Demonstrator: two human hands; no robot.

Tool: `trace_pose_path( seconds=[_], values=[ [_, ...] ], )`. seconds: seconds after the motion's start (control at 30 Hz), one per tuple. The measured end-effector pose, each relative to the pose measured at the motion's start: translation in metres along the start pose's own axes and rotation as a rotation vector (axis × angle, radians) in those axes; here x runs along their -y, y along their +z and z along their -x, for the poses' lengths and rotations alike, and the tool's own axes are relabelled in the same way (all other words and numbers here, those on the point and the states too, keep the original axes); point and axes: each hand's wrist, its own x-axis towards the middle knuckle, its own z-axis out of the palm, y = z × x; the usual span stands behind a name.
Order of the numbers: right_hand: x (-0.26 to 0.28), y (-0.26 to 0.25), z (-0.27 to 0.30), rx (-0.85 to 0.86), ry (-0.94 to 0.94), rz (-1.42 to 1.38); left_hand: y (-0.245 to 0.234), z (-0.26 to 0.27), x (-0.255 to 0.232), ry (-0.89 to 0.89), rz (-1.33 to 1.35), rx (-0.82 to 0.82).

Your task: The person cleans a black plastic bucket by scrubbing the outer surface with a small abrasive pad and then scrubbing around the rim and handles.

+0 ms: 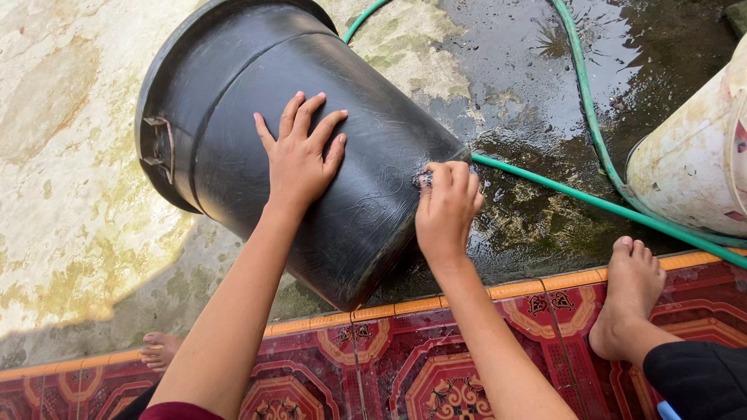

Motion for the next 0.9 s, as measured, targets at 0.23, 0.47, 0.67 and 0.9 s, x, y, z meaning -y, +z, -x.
trace_pose_path(
  seconds=[0.23,0.47,0.67,0.9],
  values=[
    [0.062,0.010,0.109,0.058,-0.315,0.037,0.004,0.003,0.010,-0.003,0.000,-0.040],
    [0.017,0.005,0.050,0.045,-0.250,0.086,0.015,-0.003,0.009,0.026,-0.002,-0.076],
    [0.026,-0.010,-0.006,0.098,-0.133,0.152,0.011,-0.001,0.005,-0.001,-0.019,-0.085],
    [0.049,0.006,0.017,0.255,-0.384,0.172,0.008,0.017,0.015,-0.004,0.018,-0.114]
  ],
)
